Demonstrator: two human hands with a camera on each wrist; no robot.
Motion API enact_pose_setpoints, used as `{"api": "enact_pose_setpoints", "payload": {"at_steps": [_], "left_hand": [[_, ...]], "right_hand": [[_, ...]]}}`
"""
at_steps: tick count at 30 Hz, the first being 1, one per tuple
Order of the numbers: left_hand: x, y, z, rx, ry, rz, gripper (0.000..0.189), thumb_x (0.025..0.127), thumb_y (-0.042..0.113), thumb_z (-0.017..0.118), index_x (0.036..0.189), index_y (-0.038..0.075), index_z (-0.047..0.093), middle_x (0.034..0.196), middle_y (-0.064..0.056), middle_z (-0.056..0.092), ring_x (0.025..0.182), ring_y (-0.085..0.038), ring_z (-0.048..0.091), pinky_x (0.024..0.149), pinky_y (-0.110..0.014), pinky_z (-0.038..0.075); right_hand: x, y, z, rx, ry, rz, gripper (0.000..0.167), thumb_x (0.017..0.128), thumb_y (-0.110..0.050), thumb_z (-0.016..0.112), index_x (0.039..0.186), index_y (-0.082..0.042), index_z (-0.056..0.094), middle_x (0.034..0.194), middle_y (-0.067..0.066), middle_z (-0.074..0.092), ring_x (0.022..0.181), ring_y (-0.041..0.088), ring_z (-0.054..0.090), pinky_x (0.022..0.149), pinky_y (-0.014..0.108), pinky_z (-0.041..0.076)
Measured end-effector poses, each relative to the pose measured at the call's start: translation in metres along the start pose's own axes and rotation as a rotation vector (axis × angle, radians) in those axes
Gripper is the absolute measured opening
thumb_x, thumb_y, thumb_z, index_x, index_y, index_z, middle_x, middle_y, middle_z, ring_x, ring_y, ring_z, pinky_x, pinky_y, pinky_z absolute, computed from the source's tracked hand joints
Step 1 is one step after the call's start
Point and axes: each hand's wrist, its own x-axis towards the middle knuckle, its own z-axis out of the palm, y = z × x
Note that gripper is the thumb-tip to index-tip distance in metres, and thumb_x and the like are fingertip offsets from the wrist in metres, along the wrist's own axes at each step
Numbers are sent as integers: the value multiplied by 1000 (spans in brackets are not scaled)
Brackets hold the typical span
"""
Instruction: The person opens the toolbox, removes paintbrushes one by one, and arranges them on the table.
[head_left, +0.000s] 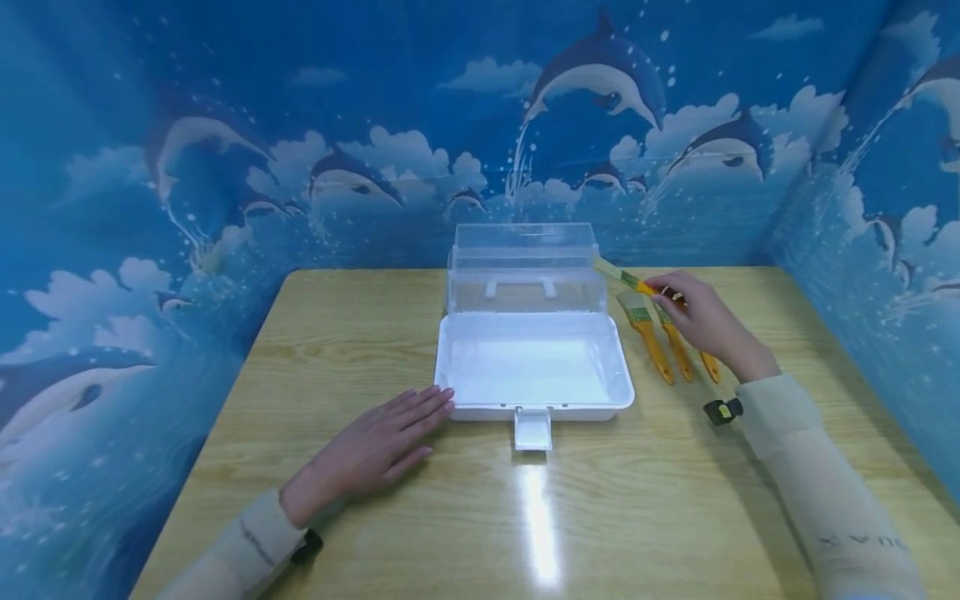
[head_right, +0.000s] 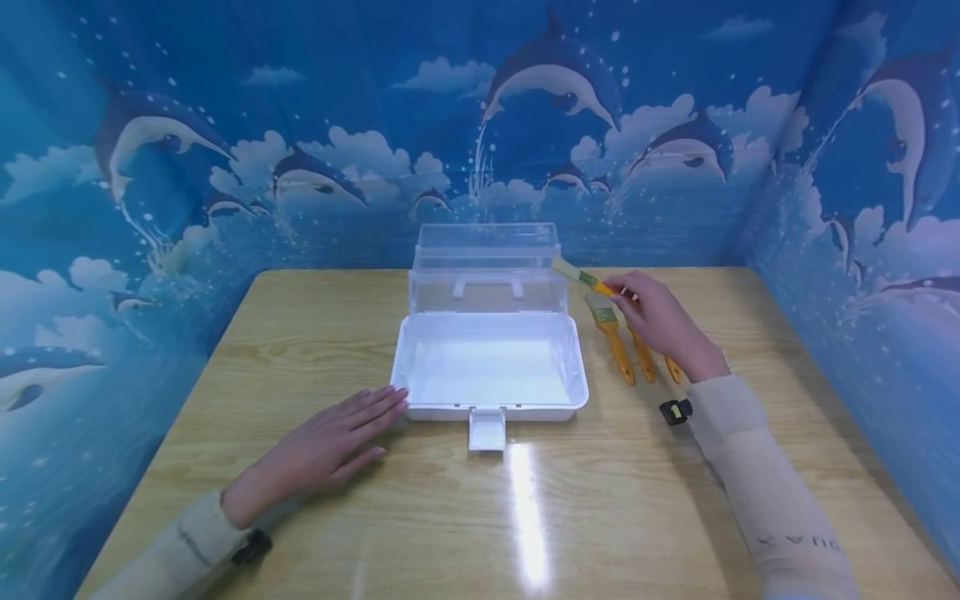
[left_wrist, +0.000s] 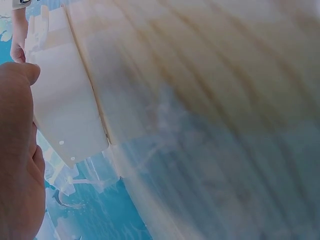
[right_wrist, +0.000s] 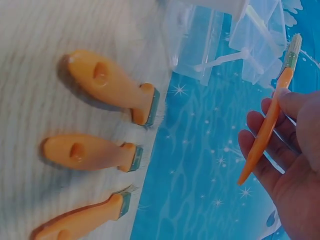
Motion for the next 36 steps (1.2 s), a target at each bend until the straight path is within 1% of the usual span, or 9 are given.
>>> {"api": "enact_pose_setpoints", "payload": {"at_steps": [4, 9, 14, 17, 20, 23, 26, 31, 36], "left_hand": [[0, 0, -1, -7, -9, 1, 67, 107, 35, 50, 163, 17, 20, 171, 3, 14, 156, -17, 19, 130, -32, 10], [0, 0, 0, 3, -6, 10, 67, 106, 36, 51, 163, 16, 20, 171, 3, 13, 156, -16, 17, 129, -36, 14], [-1, -1, 0, 13, 24, 29, 67, 105, 35, 53, 162, 14, 24, 171, 1, 16, 156, -18, 21, 128, -39, 20], [-1, 0, 1, 17, 42, 31, 68, 104, 34, 55, 162, 14, 26, 170, 1, 19, 155, -19, 23, 128, -38, 19], [-1, 0, 1, 22, 52, 29, 68, 104, 34, 56, 162, 15, 26, 170, 1, 19, 155, -18, 23, 130, -34, 14], [-1, -1, 2, 27, 45, 29, 68, 105, 35, 54, 162, 15, 24, 170, 2, 18, 156, -18, 21, 130, -30, 7], [0, -1, 2, 27, 34, 25, 68, 105, 35, 54, 163, 16, 22, 171, 2, 16, 156, -18, 20, 129, -28, 4], [0, -1, 1, 17, 18, 17, 68, 105, 35, 53, 163, 17, 22, 170, 2, 17, 156, -18, 21, 129, -30, 6], [0, -1, -1, 6, -11, -2, 67, 107, 37, 50, 163, 19, 19, 171, 4, 14, 156, -17, 18, 129, -35, 14]], "right_hand": [[-3, 4, 2, -2, 10, -7, 31, 107, -11, 51, 134, 1, 60, 123, 20, 62, 99, 31, 62, 83, 49, 57], [-7, 11, 4, -12, 15, 2, 31, 107, -11, 52, 134, 0, 60, 120, 17, 63, 98, 28, 62, 78, 34, 55], [-13, 15, 4, -12, 18, 5, 31, 107, -11, 51, 134, 2, 60, 118, 19, 63, 98, 31, 62, 76, 38, 55], [-17, 19, 4, -8, 20, 2, 31, 107, -10, 50, 134, 2, 60, 118, 20, 63, 99, 32, 61, 74, 38, 54], [-20, 23, 5, -10, 20, 15, 32, 108, -10, 49, 135, 3, 59, 118, 20, 62, 100, 32, 61, 75, 39, 54], [-22, 27, 5, -11, 15, 48, 32, 108, -10, 49, 136, 3, 57, 119, 20, 61, 101, 32, 60, 79, 45, 54], [-25, 31, 5, -16, 16, 45, 32, 108, -9, 49, 135, 5, 57, 118, 22, 61, 100, 34, 59, 79, 49, 53], [-31, 36, 3, -29, 37, 37, 32, 107, -11, 50, 134, 5, 59, 118, 23, 62, 101, 35, 61, 79, 52, 55], [-39, 44, 3, -37, 45, 36, 32, 106, -10, 52, 134, 5, 59, 122, 24, 62, 103, 36, 62, 78, 52, 57]]}}
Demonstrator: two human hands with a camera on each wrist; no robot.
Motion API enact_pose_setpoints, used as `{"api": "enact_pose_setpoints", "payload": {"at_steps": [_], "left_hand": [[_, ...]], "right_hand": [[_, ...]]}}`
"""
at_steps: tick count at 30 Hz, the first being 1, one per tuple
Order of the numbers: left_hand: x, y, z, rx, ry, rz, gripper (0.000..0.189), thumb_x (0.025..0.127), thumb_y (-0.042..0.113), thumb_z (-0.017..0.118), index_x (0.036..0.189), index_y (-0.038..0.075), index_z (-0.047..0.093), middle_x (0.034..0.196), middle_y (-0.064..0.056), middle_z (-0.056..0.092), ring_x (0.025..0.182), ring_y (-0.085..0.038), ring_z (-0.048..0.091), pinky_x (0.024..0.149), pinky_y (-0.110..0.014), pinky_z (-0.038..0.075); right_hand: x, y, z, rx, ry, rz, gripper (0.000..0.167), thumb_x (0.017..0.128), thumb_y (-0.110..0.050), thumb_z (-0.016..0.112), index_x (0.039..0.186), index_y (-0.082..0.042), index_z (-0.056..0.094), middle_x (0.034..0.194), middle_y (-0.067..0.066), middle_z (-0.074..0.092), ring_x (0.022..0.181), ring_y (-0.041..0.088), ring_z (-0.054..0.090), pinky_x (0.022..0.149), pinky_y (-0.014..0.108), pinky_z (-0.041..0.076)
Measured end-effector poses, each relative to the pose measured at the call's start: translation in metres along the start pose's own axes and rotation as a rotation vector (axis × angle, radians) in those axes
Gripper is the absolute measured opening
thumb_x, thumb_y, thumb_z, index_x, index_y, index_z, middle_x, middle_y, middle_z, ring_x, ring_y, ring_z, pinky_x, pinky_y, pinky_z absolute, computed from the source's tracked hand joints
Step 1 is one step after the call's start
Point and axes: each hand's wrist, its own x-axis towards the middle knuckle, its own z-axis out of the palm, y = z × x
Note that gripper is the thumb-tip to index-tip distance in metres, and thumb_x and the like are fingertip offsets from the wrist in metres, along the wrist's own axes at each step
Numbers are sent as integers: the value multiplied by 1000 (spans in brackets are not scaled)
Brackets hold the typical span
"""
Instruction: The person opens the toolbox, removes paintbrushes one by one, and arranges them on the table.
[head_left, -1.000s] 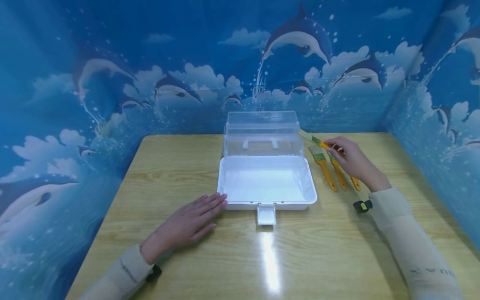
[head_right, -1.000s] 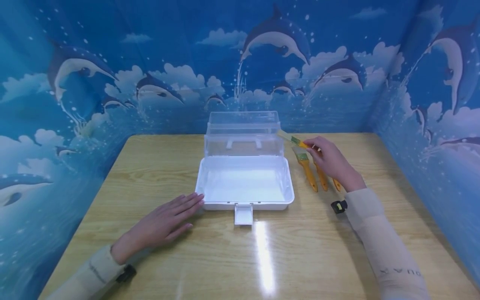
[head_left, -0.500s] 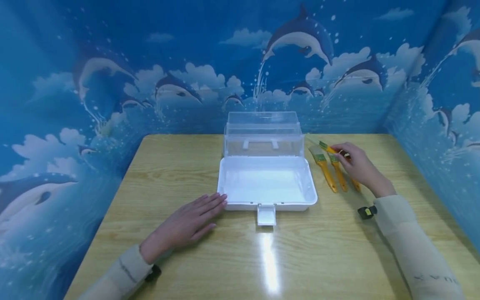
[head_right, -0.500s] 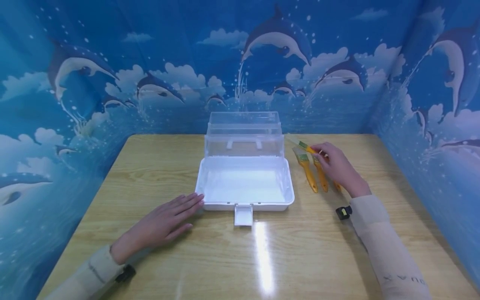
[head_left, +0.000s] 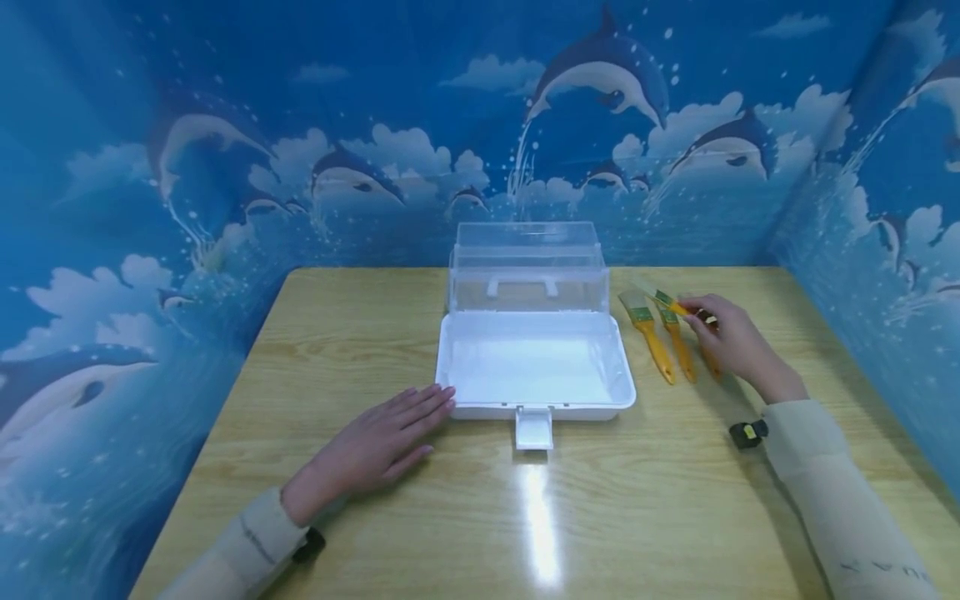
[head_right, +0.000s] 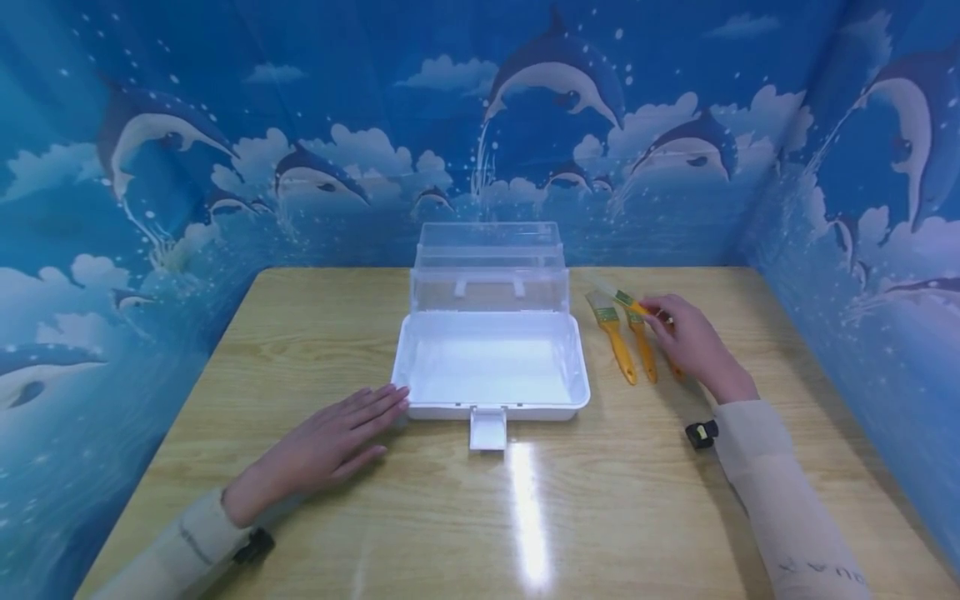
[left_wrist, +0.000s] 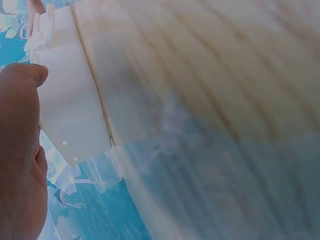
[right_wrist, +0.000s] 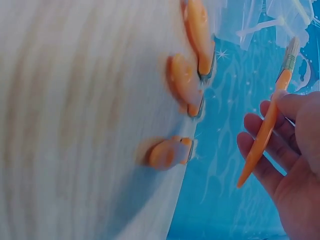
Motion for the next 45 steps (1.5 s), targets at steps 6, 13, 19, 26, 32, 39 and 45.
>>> {"api": "enact_pose_setpoints", "payload": {"at_steps": [6, 13, 19, 26, 32, 39, 45], "left_hand": [[0, 1, 1, 6, -20, -13, 68, 107, 37, 49, 163, 19, 17, 171, 4, 12, 157, -16, 16, 128, -39, 19], [0, 0, 2, 9, -15, -13, 68, 107, 37, 49, 163, 19, 17, 171, 4, 12, 157, -16, 16, 128, -39, 19], [1, 1, 1, 0, 2, -12, 69, 106, 36, 52, 163, 18, 19, 171, 4, 14, 156, -16, 18, 128, -38, 19], [1, 2, 0, -14, -9, -24, 68, 106, 37, 51, 163, 19, 18, 171, 4, 14, 156, -16, 18, 128, -39, 19], [0, 3, 0, -23, -2, -24, 68, 106, 36, 52, 163, 18, 19, 171, 4, 13, 156, -16, 18, 128, -40, 20], [-1, 2, 1, -22, 42, 7, 68, 105, 34, 54, 162, 15, 22, 170, 1, 16, 156, -18, 20, 128, -41, 21], [-1, 2, 1, -25, 37, 4, 69, 105, 34, 54, 163, 16, 21, 171, 1, 16, 156, -19, 21, 128, -41, 21]], "right_hand": [[-6, 9, -2, -12, 1, 30, 32, 107, -11, 52, 132, 7, 59, 118, 26, 62, 101, 39, 62, 80, 58, 56], [-12, 13, -7, -27, 14, 71, 34, 108, -11, 50, 135, 8, 57, 118, 29, 60, 101, 42, 60, 81, 62, 54], [-15, 19, -7, -42, 22, 89, 34, 108, -13, 49, 134, 8, 57, 118, 29, 59, 100, 43, 60, 81, 62, 54], [-17, 24, -6, -46, 28, 104, 34, 107, -11, 50, 134, 9, 56, 119, 31, 59, 102, 45, 60, 83, 64, 53], [-19, 28, -6, -43, 33, 114, 34, 107, -10, 51, 134, 10, 56, 117, 31, 59, 99, 45, 61, 81, 63, 54], [-21, 27, -6, -65, 53, 137, 33, 105, -7, 53, 131, 12, 56, 115, 33, 59, 97, 46, 61, 79, 62, 53], [-22, 28, -9, -87, 44, 189, 34, 105, -9, 53, 132, 12, 56, 116, 33, 59, 96, 46, 61, 75, 60, 52]]}}
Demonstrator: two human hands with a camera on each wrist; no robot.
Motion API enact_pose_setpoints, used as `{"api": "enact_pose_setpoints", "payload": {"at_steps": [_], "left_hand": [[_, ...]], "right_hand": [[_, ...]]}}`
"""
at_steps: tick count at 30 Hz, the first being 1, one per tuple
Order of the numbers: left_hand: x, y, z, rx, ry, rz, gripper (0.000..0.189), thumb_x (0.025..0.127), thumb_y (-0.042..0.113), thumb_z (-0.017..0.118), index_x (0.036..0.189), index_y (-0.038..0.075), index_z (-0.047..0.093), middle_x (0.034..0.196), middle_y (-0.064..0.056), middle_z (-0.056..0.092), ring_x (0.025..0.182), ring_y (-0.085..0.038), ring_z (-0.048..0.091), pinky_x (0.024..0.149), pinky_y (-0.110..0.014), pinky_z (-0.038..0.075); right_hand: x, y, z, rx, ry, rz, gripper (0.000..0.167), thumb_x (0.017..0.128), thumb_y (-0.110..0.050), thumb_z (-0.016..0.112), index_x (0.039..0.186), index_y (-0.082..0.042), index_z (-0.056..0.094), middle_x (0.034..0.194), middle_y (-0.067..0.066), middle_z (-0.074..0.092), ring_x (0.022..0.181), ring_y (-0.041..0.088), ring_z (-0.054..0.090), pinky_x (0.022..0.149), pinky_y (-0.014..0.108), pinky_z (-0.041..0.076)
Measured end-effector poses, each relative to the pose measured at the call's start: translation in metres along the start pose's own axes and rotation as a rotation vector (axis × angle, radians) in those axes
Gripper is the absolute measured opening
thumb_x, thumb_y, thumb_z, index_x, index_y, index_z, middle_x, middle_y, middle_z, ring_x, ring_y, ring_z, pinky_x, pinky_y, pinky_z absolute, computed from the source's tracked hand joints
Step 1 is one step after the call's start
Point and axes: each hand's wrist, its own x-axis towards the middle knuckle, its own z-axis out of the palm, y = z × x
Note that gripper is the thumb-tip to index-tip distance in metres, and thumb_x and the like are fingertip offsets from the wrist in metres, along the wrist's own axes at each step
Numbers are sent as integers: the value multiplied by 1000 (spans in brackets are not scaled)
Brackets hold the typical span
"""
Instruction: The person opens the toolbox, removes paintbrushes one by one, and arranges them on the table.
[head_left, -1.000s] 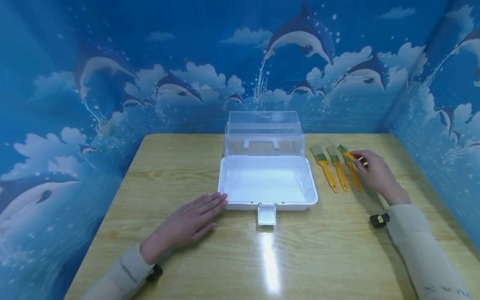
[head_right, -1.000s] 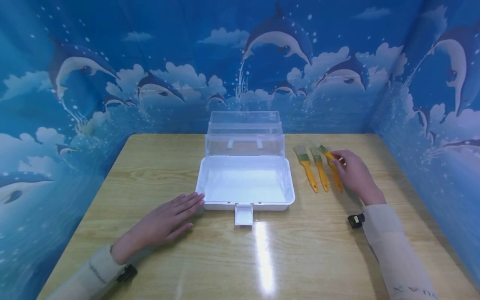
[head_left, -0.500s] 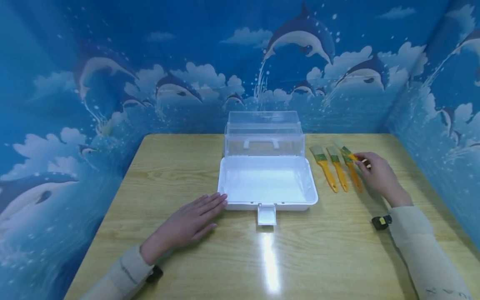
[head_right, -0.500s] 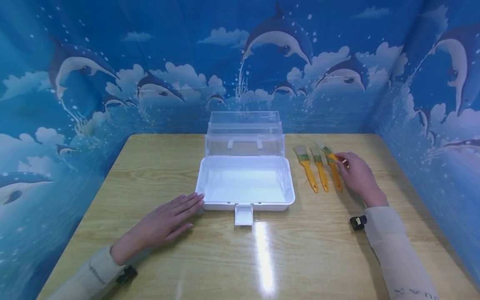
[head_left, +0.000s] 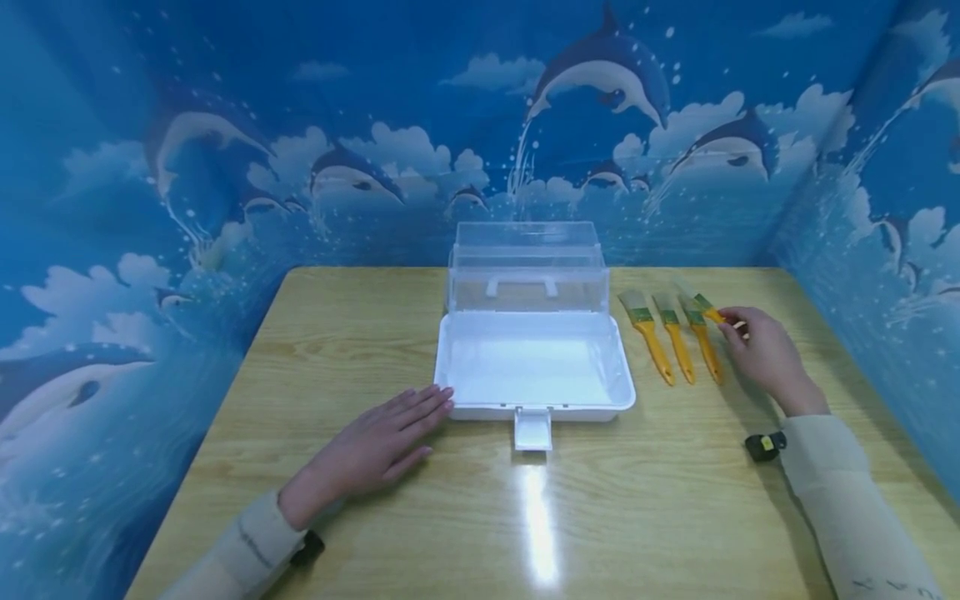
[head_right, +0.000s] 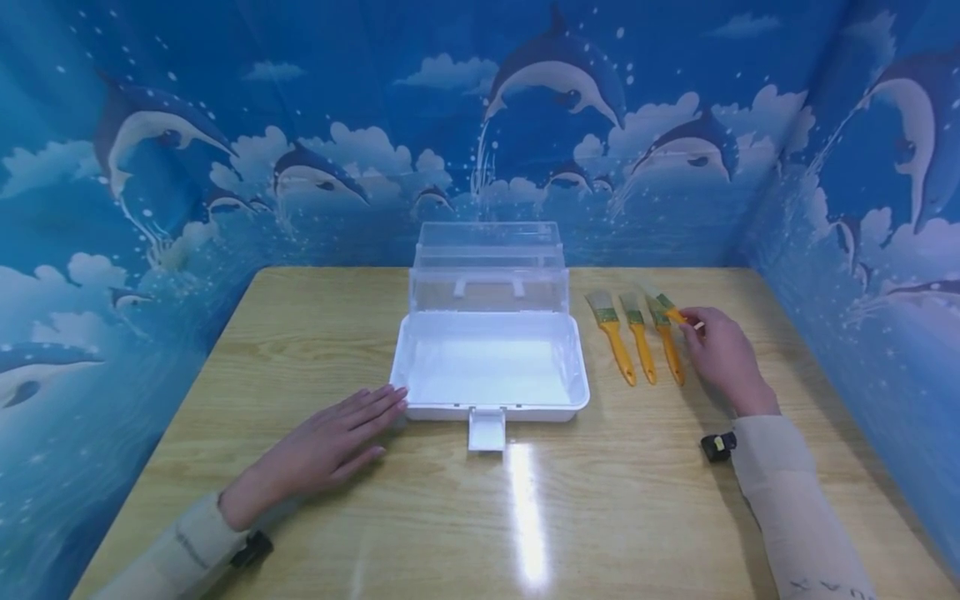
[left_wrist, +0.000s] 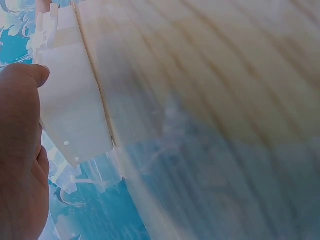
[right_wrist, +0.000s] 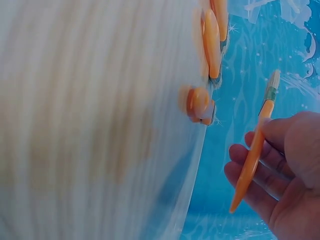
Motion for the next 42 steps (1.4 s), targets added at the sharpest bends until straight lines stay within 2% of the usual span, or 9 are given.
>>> {"api": "enact_pose_setpoints", "payload": {"at_steps": [5, 10, 17, 24, 31, 42], "left_hand": [[0, 0, 0, -5, 4, -5, 69, 105, 34, 54, 163, 16, 21, 171, 2, 16, 156, -19, 22, 129, -34, 13], [0, 0, 0, -10, -19, -23, 68, 106, 36, 52, 163, 18, 19, 171, 5, 12, 156, -16, 17, 129, -30, 7], [0, 0, 1, -6, -17, -21, 68, 106, 36, 51, 163, 18, 18, 171, 4, 12, 157, -17, 17, 129, -33, 11], [0, 0, 0, -12, -18, -24, 68, 106, 35, 52, 163, 18, 19, 171, 4, 13, 157, -17, 17, 129, -35, 14], [-1, 0, -1, -15, -23, -27, 68, 106, 35, 53, 163, 19, 19, 171, 5, 13, 156, -16, 17, 127, -40, 21], [-1, -1, 2, 3, 28, 1, 70, 104, 34, 56, 163, 16, 22, 171, 2, 16, 156, -18, 20, 129, -36, 16]], "right_hand": [[0, 3, -3, -10, -6, 11, 35, 105, -10, 53, 131, 12, 57, 115, 34, 60, 95, 46, 61, 73, 59, 52], [-1, 7, -5, -26, -13, 23, 35, 105, -11, 53, 130, 12, 57, 114, 35, 62, 93, 47, 63, 72, 60, 52], [0, 8, -7, -47, -27, 63, 33, 105, -10, 52, 128, 13, 58, 112, 35, 63, 81, 39, 65, 65, 54, 54], [1, 16, -6, -60, -38, 115, 35, 105, -12, 50, 125, 16, 58, 113, 37, 62, 92, 47, 63, 73, 61, 52], [-1, 19, -8, -63, -44, 150, 37, 104, -13, 49, 125, 17, 56, 113, 37, 61, 97, 51, 61, 75, 63, 51], [-2, 20, -11, -65, -84, 231, 39, 103, -12, 45, 124, 18, 57, 114, 38, 59, 98, 50, 59, 73, 60, 51]]}}
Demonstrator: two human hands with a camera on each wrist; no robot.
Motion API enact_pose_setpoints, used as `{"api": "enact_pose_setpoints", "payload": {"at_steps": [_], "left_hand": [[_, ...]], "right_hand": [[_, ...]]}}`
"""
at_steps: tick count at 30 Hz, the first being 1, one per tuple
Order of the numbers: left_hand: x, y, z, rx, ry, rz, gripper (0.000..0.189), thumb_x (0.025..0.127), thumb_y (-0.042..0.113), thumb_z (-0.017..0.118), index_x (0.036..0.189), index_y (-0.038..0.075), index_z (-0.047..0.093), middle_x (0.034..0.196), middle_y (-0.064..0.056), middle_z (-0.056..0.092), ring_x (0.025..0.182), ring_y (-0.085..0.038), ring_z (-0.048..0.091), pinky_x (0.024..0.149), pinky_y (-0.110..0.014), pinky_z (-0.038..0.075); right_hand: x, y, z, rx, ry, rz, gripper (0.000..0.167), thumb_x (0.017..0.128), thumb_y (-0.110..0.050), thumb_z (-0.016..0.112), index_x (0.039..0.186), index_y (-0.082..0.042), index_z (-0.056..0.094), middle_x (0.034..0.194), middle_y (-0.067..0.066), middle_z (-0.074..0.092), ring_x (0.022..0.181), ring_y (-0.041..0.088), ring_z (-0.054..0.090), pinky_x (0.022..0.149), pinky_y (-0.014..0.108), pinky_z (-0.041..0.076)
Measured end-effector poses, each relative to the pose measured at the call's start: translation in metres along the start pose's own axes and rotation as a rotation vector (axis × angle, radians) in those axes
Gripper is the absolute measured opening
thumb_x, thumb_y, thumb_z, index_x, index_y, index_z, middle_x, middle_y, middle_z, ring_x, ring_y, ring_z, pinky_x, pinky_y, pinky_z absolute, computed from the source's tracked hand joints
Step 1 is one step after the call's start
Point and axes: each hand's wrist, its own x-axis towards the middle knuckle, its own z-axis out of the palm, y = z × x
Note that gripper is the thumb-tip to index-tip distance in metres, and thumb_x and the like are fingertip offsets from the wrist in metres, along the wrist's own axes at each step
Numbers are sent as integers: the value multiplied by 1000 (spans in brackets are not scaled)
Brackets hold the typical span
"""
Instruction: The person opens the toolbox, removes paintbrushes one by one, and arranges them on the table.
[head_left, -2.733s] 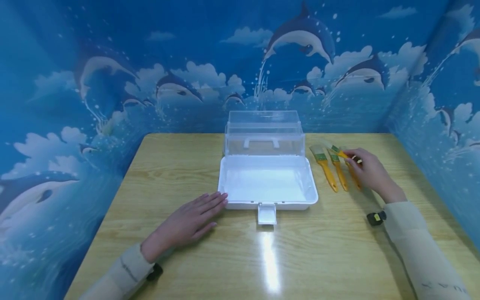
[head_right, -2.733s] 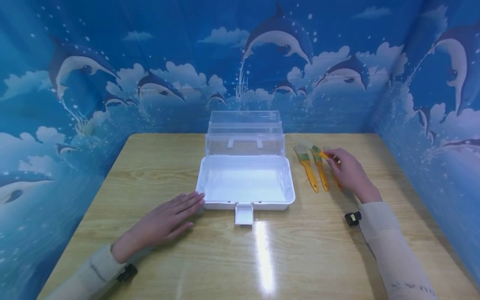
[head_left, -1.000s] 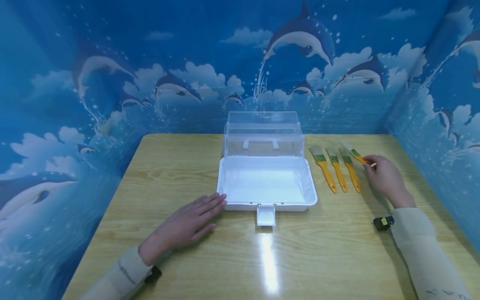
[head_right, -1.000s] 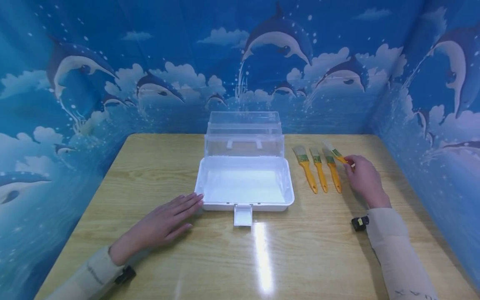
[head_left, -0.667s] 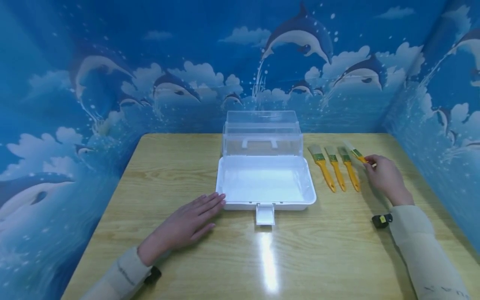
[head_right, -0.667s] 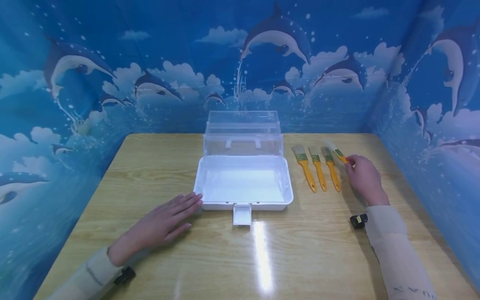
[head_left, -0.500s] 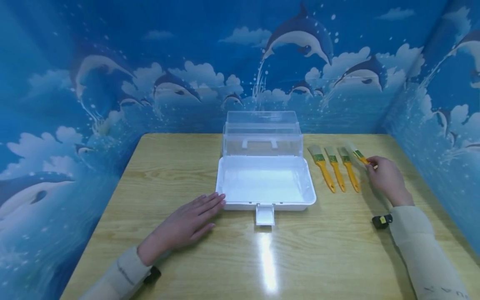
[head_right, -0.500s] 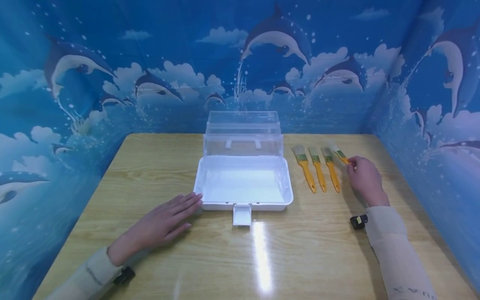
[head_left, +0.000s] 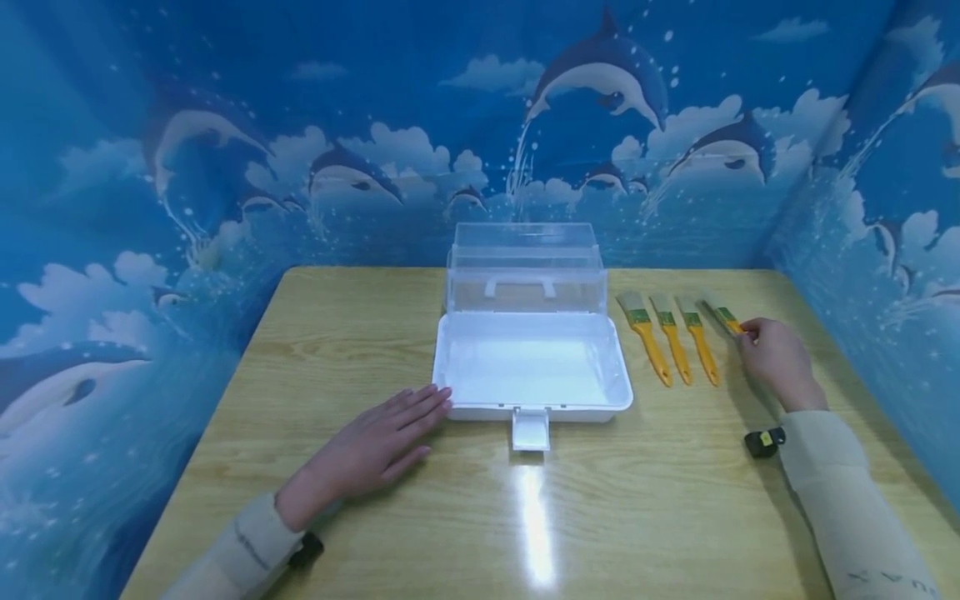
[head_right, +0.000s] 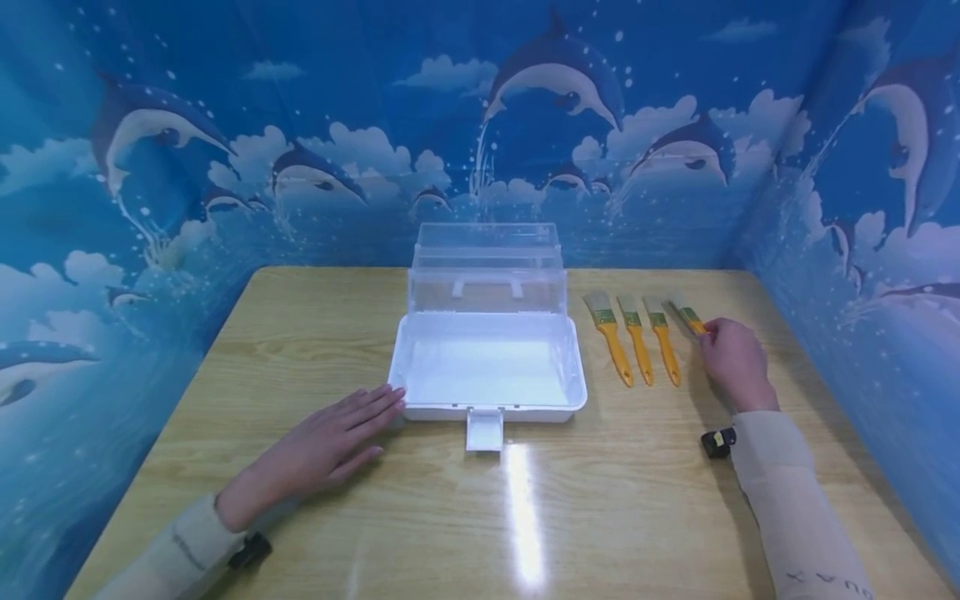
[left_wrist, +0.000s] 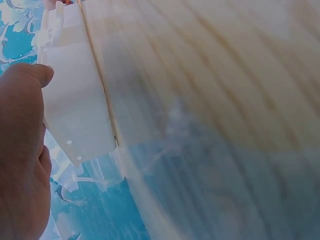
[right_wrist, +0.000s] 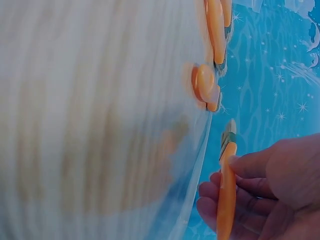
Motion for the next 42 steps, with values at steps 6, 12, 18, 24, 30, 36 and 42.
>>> {"api": "enact_pose_setpoints", "payload": {"at_steps": [6, 12, 18, 24, 30, 36, 42], "left_hand": [[1, 0, 0, -3, 5, 2, 69, 104, 33, 57, 162, 16, 23, 170, 2, 17, 156, -19, 21, 129, -32, 11], [1, 0, -1, 5, -16, -6, 69, 105, 35, 54, 163, 16, 22, 171, 2, 15, 156, -18, 19, 129, -34, 12], [1, 0, 0, -2, -4, 6, 68, 104, 33, 55, 162, 15, 24, 171, 1, 17, 156, -19, 20, 129, -38, 18], [0, 0, 1, -7, 14, 12, 69, 104, 33, 56, 162, 15, 24, 171, 0, 18, 156, -19, 20, 130, -28, 4], [0, -1, 1, -6, 22, 17, 68, 104, 32, 57, 162, 14, 26, 170, 0, 19, 156, -19, 21, 130, -30, 8], [0, 1, -1, -13, -2, 0, 67, 104, 34, 56, 162, 15, 26, 171, 1, 17, 156, -19, 20, 129, -33, 13], [0, 1, -2, -11, 10, 8, 67, 104, 32, 57, 161, 13, 27, 170, 0, 19, 156, -20, 22, 129, -36, 17]], "right_hand": [[2, 1, 0, -16, -24, 29, 39, 103, -13, 47, 123, 19, 57, 114, 39, 60, 95, 50, 61, 70, 58, 51], [2, 0, -1, -22, -61, 20, 41, 103, -14, 47, 123, 20, 58, 117, 41, 59, 99, 54, 60, 72, 61, 52], [4, 0, -5, -24, -100, 6, 42, 103, -14, 47, 124, 22, 56, 120, 43, 58, 103, 58, 58, 76, 65, 53], [5, -2, -9, -36, -150, 6, 44, 103, -16, 51, 123, 23, 56, 121, 44, 58, 103, 57, 60, 74, 62, 55], [11, -1, -6, -89, -158, 4, 40, 100, -15, 49, 114, 21, 60, 110, 42, 62, 85, 48, 65, 63, 55, 56], [14, -3, -5, -104, -174, 10, 37, 99, -14, 49, 110, 19, 62, 103, 40, 64, 72, 35, 65, 54, 47, 54], [15, -7, -7, -99, -193, 13, 32, 98, -15, 48, 95, 12, 65, 78, 24, 65, 59, 27, 55, 47, 37, 46]]}}
